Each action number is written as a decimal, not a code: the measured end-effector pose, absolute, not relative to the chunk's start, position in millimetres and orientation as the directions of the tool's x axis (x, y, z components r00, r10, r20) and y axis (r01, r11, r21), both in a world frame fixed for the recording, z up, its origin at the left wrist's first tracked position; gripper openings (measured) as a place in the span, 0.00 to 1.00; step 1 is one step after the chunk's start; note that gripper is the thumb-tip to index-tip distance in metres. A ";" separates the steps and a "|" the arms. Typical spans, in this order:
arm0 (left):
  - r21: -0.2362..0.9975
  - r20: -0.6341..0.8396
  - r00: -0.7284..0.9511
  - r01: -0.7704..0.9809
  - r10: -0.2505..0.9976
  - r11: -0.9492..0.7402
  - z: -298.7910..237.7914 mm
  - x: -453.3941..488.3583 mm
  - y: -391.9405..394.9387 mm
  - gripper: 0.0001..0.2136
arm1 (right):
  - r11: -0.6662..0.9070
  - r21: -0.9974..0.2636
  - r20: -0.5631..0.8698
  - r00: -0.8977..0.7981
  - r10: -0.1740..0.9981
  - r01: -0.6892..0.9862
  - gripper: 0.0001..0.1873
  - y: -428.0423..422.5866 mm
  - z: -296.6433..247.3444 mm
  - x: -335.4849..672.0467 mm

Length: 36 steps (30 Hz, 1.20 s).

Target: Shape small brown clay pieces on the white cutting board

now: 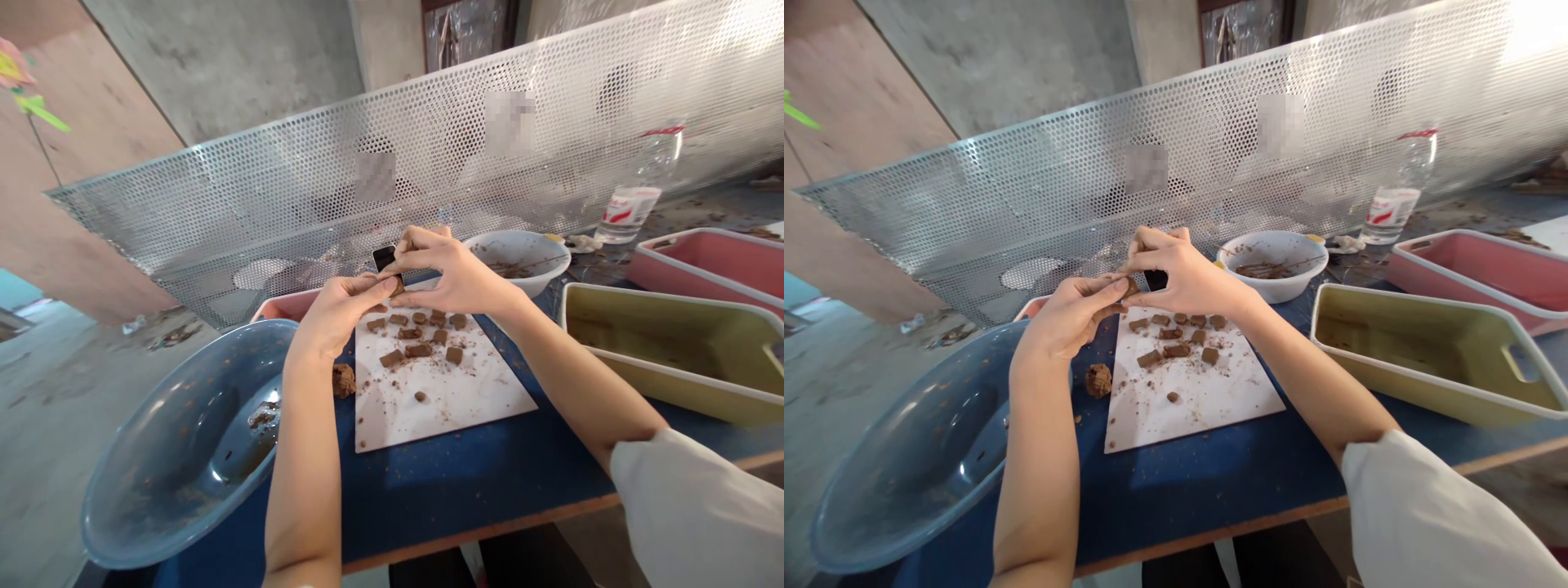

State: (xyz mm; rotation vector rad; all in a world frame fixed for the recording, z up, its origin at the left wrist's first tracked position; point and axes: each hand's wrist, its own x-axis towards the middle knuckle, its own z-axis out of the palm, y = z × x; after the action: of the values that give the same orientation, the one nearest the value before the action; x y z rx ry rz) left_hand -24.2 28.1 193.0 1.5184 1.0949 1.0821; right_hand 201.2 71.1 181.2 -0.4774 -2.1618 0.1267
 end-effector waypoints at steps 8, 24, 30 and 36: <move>0.981 0.164 0.227 0.062 0.960 -0.183 193.9 -18.4 28.0 0.22 | 0.869 -0.283 0.804 -0.394 0.446 0.406 0.14 71.3 176.1 189.1; 0.988 0.114 0.228 0.079 0.967 -0.135 190.7 -23.8 32.9 0.20 | 0.885 -0.314 0.750 -0.481 0.453 0.344 0.18 69.7 186.5 200.8; 0.986 0.106 0.188 0.105 0.976 -0.127 192.5 -29.9 32.6 0.20 | 0.906 -0.294 0.734 -0.535 0.418 0.305 0.17 67.4 187.6 204.7; 0.981 0.116 0.166 0.137 0.979 -0.139 191.9 -28.8 32.0 0.21 | 0.901 -0.282 0.758 -0.498 0.420 0.330 0.20 68.4 184.3 201.1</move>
State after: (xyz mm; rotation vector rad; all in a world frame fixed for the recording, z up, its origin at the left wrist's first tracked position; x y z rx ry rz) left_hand -28.8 32.0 191.9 1.4842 1.1324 1.1087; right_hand 201.1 68.4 184.3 -0.5366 -2.1353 0.1234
